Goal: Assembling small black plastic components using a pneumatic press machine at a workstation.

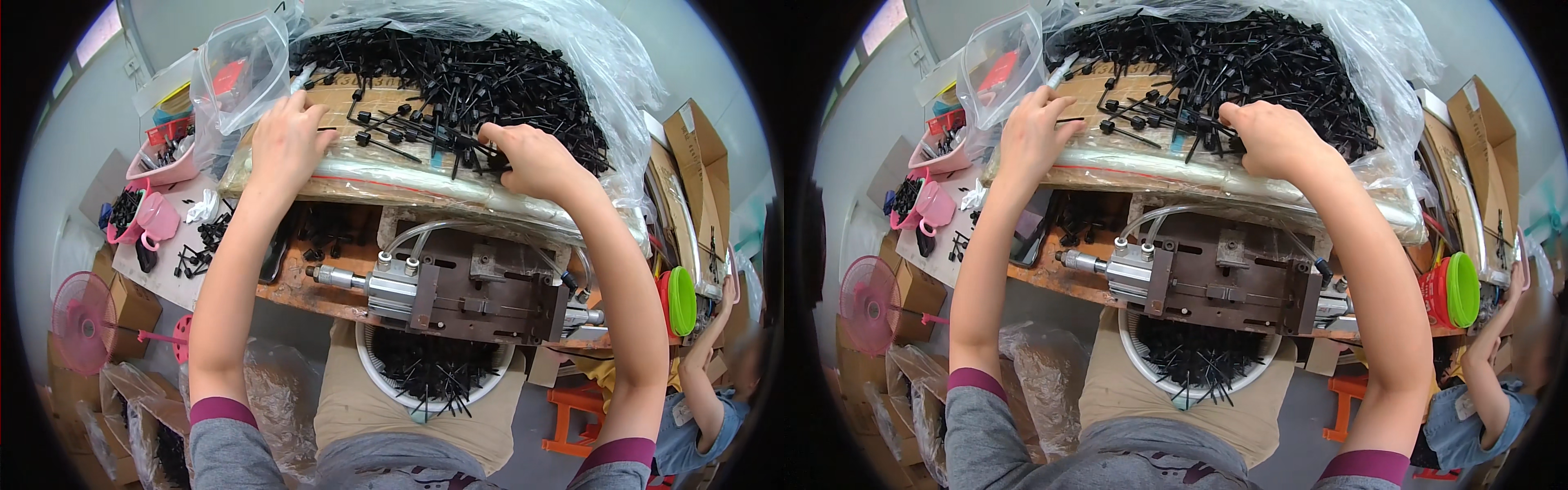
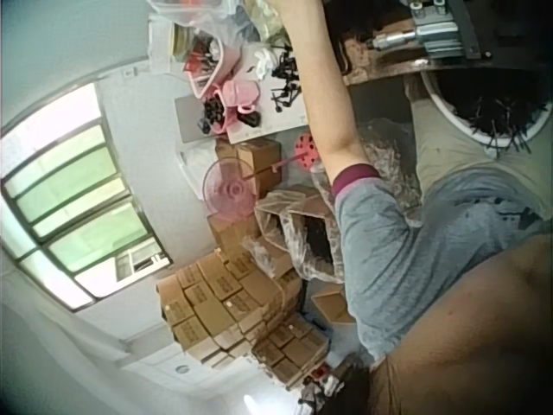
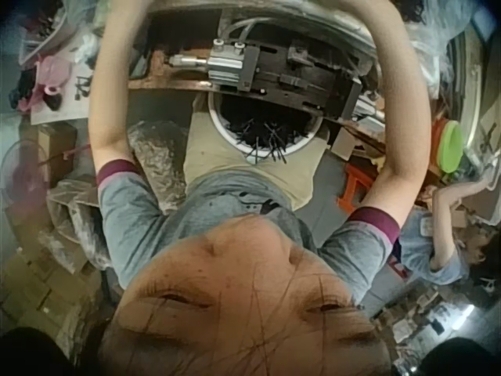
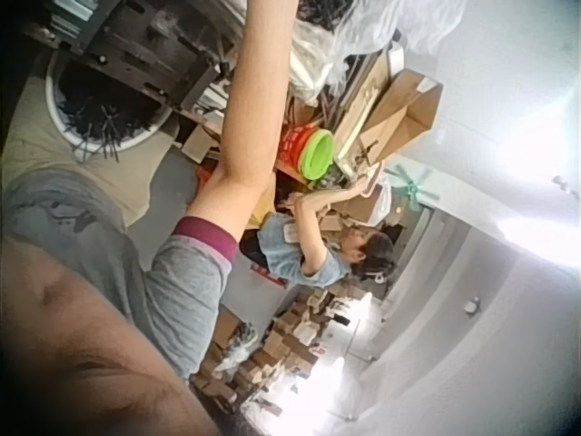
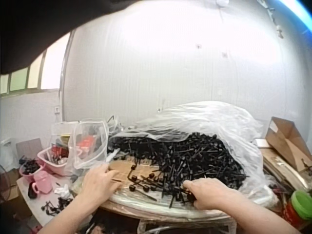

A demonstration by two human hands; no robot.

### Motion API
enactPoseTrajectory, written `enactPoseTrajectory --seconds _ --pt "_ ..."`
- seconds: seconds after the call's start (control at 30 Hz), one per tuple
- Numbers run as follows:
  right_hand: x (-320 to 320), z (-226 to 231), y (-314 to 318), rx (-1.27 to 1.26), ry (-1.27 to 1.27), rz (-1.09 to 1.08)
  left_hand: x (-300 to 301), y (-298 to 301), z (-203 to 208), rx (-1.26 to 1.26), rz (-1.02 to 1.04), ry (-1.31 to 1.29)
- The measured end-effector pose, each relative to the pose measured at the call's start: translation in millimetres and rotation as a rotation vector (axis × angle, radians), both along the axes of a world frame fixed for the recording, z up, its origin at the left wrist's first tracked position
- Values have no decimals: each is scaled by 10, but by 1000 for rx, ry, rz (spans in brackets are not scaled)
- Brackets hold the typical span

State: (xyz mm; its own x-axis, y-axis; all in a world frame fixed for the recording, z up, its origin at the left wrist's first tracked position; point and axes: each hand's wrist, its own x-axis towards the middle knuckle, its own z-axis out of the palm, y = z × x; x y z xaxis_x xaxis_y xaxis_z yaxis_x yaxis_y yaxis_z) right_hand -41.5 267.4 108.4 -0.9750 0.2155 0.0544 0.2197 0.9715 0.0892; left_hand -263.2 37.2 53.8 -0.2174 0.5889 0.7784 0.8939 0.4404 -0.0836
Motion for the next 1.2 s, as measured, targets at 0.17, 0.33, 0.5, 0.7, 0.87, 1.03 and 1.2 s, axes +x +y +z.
enactPoseTrajectory --seconds 0.17,0.33,0.5,0.7,0.87,1.03,1.2 --pt "68 -62 107 -77 144 37 665 -100 164 54 -191 -199" --pt "155 118 76 -307 371 -26 1176 -223 213 89 -350 -219" --pt "349 249 206 -784 649 -82 1529 -275 167 114 -496 -348" --pt "765 81 -407 -1354 846 16 1914 -391 30 212 -613 -671" --pt "1318 -374 -979 -1872 733 -97 2213 -366 -181 169 -830 -1110" --pt "1536 -716 -1140 -2149 680 -144 2382 -491 -302 63 -902 -1310" --pt "1681 -821 -1195 -2255 714 -204 2459 -520 -354 144 -895 -1231"
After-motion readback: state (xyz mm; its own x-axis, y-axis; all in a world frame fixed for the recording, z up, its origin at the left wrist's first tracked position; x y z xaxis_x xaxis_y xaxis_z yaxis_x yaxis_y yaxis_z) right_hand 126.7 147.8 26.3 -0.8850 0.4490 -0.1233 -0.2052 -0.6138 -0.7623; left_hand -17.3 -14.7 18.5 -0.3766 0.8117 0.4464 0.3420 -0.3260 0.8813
